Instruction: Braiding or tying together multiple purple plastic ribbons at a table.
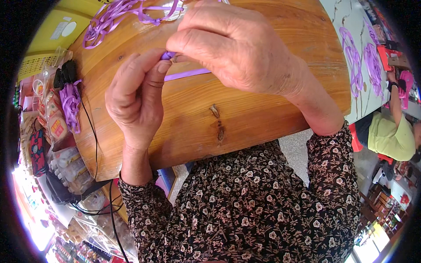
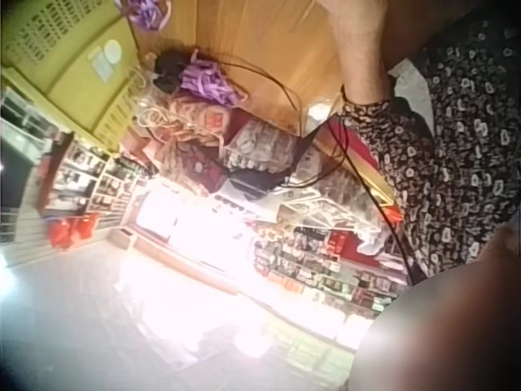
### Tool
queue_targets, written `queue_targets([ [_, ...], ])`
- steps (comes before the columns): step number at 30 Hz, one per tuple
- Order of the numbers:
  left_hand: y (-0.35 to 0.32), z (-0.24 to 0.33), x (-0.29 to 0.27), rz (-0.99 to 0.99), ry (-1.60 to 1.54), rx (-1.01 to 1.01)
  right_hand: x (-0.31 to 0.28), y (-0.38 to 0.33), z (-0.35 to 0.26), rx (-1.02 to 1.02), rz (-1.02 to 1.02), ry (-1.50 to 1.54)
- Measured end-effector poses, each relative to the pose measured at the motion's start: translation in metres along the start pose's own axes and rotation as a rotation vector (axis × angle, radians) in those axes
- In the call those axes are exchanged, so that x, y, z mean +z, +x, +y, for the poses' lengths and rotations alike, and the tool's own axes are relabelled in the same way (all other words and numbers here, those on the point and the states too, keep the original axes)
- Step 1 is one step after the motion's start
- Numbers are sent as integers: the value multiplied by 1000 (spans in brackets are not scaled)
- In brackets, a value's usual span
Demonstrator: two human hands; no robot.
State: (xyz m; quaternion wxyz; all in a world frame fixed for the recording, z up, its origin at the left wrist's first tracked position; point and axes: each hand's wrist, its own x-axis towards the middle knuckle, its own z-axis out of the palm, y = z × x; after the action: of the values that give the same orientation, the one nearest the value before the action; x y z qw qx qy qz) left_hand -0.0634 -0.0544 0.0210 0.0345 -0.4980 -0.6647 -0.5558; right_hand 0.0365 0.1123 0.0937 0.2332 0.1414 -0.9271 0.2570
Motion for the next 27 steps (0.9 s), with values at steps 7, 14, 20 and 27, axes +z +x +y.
queue_targets([
  [7,-4,-2,0,13,292,196,13,-2,2,2,-53,7],
  [14,2,-7,-1,-48,226,272,42,-22,19,369,-87,712],
  [20,2,-17,12,130,59,258,33,-13,21,211,-132,191],
  [27,2,-15,11,120,81,242,25,5,24,324,-50,278],
])
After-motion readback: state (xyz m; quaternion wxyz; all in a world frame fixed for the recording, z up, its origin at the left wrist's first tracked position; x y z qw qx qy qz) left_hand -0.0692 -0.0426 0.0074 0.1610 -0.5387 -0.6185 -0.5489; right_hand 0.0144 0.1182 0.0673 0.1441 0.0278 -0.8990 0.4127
